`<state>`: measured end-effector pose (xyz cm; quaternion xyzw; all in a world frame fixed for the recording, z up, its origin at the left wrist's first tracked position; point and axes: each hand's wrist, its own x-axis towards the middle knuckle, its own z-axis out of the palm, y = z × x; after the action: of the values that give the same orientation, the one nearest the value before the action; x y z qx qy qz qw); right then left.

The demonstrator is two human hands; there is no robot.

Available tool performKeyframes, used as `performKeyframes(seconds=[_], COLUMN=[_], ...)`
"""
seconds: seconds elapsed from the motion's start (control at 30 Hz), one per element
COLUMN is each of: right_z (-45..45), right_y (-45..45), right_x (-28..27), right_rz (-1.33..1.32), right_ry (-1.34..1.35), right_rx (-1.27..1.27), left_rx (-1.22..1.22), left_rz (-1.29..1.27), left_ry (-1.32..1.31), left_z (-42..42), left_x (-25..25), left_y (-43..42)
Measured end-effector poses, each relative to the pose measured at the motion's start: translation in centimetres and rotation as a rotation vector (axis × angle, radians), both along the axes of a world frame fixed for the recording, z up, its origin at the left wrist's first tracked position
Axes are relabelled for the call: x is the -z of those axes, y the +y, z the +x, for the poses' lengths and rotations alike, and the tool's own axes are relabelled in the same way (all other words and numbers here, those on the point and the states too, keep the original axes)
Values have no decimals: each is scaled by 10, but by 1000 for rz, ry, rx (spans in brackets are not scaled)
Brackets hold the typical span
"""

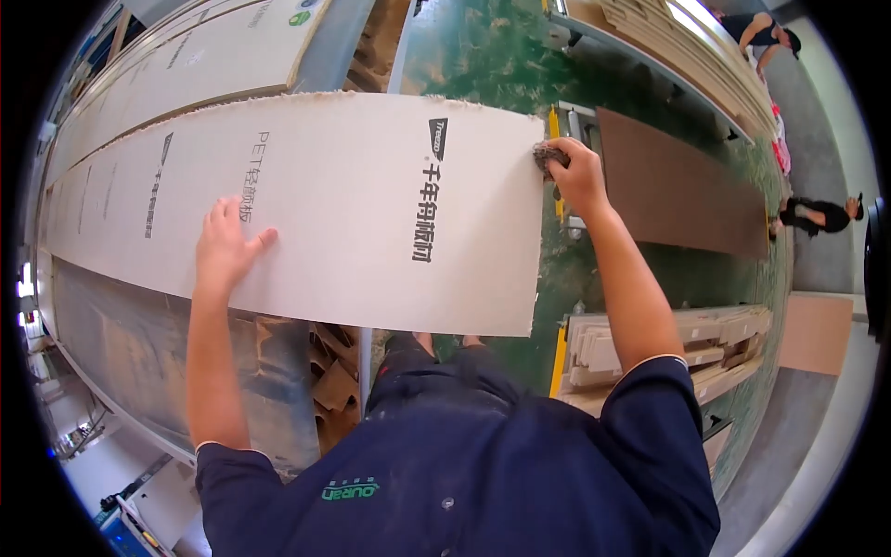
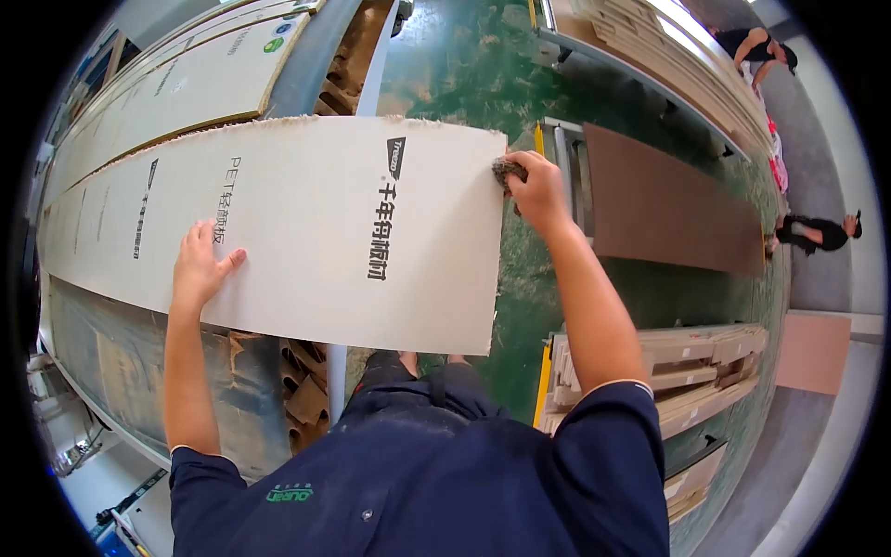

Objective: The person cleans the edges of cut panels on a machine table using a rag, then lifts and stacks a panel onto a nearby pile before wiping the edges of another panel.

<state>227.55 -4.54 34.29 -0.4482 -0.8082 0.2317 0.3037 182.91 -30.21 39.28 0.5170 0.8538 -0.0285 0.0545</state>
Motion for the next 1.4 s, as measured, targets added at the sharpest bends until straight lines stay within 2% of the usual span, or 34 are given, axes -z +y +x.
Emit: performKeyframes(seconds=[0.13,0.2,0.33,0.43,0.53,0.6,0.67,0.73,0.8,0.83,0.87,0.93,1.07,1.17,1.2,1.23,1.27,1.3,1.33,1.4], right_z=[17,30,60,76,94,101,92,68,56,49,46,60,93,114,124,125,118,112,105,88], right_y=[-47,-89,-187,-230,-217,-182,-136,-110,-105,-117,-133,-161,-245,-262,-256,-241,-224,-206,-189,-173], right_x=[0,-2,-10,-19,-45,-48,-44,-41,-10,-2,4,6,-7,-24,-27,-35,-50,-55,-56,-49], right_rz=[-354,-417,-380,-440,-478,-574,-525,-400,-320,-387,-415,-326,-505,-603,-715,-769,-691,-511,-479,-395], right_ry=[163,152,70,82,91,418,527,382,176,178,208,99,70,100,214,529,606,480,498,318], right_rx=[-25,-57,-174,-197,-68,149,206,210,62,-30,-20,-151,-383,-153,48,135,278,396,415,425], left_rx=[16,14,28,27,48,48,62,83,89,92,103,114,122,139,123,114,112,107,97,91], left_rz=[17,-5,15,4,13,-2,-9,-2,-16,-21,-4,39,13,43,24,5,-4,-10,-14,3], left_ry=[21,2,23,14,33,30,33,41,21,10,24,47,45,69,61,55,47,41,36,24], left_z=[-3,0,-4,-5,-10,-12,-15,-20,-17,-17,-19,-21,-20,-26,-20,-16,-15,-16,-16,-14], left_x=[4,0,7,10,12,12,16,21,17,16,18,26,24,30,23,18,17,17,17,14], left_y=[0,4,2,3,3,5,5,3,4,5,5,1,4,-1,2,4,6,7,7,7])
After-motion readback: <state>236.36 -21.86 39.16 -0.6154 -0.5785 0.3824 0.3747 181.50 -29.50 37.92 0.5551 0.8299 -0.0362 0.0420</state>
